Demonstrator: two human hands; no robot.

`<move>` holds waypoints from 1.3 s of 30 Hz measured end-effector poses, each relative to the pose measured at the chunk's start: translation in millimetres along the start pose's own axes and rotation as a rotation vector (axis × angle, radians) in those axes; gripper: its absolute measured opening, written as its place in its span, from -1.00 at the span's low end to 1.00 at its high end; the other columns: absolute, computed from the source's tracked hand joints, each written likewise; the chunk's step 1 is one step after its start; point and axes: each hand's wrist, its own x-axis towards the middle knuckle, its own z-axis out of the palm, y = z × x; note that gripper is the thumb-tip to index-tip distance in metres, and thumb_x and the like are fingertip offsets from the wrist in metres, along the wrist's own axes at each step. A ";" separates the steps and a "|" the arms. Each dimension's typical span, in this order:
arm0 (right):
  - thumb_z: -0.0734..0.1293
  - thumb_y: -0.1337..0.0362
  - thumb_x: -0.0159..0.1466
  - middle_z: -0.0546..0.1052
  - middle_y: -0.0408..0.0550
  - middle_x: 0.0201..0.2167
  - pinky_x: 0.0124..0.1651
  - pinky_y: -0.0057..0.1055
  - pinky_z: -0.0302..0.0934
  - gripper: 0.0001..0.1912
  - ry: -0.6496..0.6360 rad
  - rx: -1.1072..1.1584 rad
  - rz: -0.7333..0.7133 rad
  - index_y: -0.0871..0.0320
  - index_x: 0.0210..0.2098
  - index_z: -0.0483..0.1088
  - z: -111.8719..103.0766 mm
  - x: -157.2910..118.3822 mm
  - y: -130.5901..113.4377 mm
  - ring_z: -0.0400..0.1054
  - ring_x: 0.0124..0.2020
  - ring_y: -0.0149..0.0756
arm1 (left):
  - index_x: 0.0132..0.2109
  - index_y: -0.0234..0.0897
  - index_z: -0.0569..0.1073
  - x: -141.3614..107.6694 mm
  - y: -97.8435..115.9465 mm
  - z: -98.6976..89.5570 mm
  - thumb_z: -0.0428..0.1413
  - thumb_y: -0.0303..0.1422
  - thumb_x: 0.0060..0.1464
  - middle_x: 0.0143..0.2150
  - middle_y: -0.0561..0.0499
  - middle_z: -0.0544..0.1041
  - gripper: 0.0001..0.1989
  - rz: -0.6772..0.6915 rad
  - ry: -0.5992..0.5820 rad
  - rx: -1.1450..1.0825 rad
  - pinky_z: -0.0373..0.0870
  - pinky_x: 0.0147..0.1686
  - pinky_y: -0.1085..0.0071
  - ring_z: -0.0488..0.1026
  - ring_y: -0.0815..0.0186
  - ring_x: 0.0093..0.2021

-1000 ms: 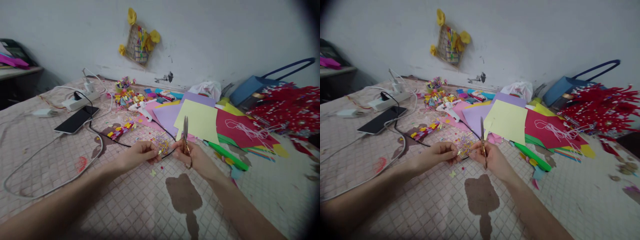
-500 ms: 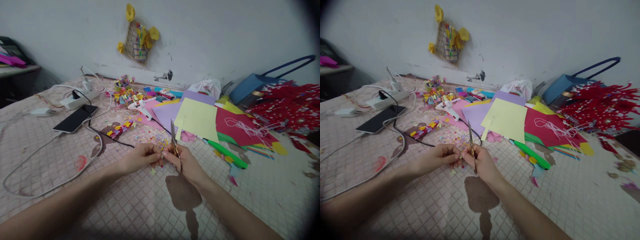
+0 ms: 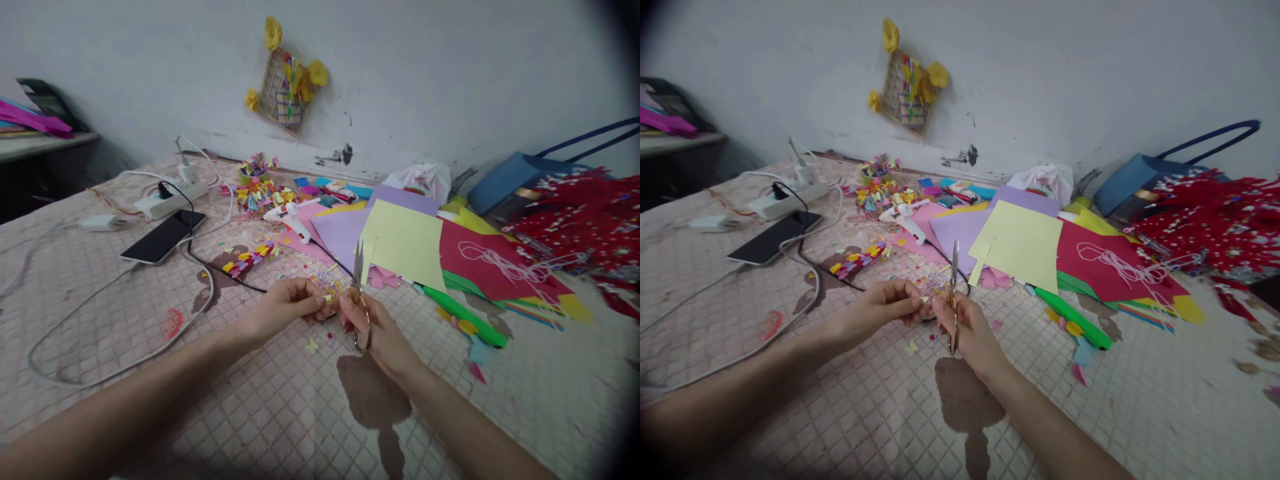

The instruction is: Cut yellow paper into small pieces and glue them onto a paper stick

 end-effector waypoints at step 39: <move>0.10 -0.02 0.24 0.13 -0.25 -0.71 -0.60 -0.51 -0.13 -0.56 -0.104 -0.311 0.075 0.18 -0.58 0.18 9.7 -11.9 8.3 -0.01 -0.65 -0.47 | -0.41 -0.36 0.35 0.8 -2.6 1.6 0.14 -0.41 -0.03 -0.44 0.04 0.42 -0.89 0.113 0.248 -0.395 0.23 -0.35 0.49 0.36 0.45 -0.40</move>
